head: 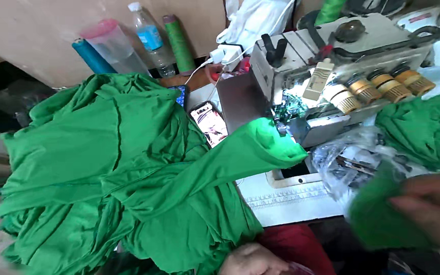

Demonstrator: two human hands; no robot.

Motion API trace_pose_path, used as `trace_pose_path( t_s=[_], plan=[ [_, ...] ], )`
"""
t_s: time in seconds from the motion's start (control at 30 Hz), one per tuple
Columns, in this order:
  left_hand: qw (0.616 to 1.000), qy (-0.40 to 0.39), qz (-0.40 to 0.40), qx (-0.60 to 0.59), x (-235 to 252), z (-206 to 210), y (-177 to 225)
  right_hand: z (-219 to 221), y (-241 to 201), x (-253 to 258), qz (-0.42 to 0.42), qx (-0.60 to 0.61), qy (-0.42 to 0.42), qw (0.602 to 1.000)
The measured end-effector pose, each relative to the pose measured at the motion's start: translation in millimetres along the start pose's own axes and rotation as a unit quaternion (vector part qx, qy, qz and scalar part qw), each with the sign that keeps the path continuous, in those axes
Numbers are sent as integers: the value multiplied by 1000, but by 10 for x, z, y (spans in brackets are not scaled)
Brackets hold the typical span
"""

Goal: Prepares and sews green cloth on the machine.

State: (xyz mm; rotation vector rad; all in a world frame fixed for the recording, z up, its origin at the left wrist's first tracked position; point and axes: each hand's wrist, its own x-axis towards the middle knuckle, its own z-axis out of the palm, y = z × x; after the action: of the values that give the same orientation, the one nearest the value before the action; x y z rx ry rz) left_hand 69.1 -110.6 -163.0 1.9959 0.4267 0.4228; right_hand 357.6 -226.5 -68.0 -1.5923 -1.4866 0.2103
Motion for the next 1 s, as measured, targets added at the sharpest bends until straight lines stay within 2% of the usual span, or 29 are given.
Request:
trace_pose_path(
  t_s=[0.07,0.17,0.33,0.53,0.77,0.9,1.0],
  plan=[
    [986,138,93,-8,212,-96,186,369,-16,49,-58,52,-69,995],
    [974,194,115,24,477,-260,242,802,-70,78,-104,111,-81,985],
    [955,176,113,-211,466,-345,163,950,-135,110,-116,170,-99,974],
    [953,169,127,-216,411,-365,109,1041,-97,61,-92,259,-129,953],
    [955,185,140,-186,439,-383,135,1066,-65,75,-99,265,-125,951],
    [951,143,114,-250,429,-334,96,1087,-81,76,-106,277,-113,948],
    [937,151,90,-302,415,-299,26,1101,-86,80,-120,293,-118,941]
  ],
)
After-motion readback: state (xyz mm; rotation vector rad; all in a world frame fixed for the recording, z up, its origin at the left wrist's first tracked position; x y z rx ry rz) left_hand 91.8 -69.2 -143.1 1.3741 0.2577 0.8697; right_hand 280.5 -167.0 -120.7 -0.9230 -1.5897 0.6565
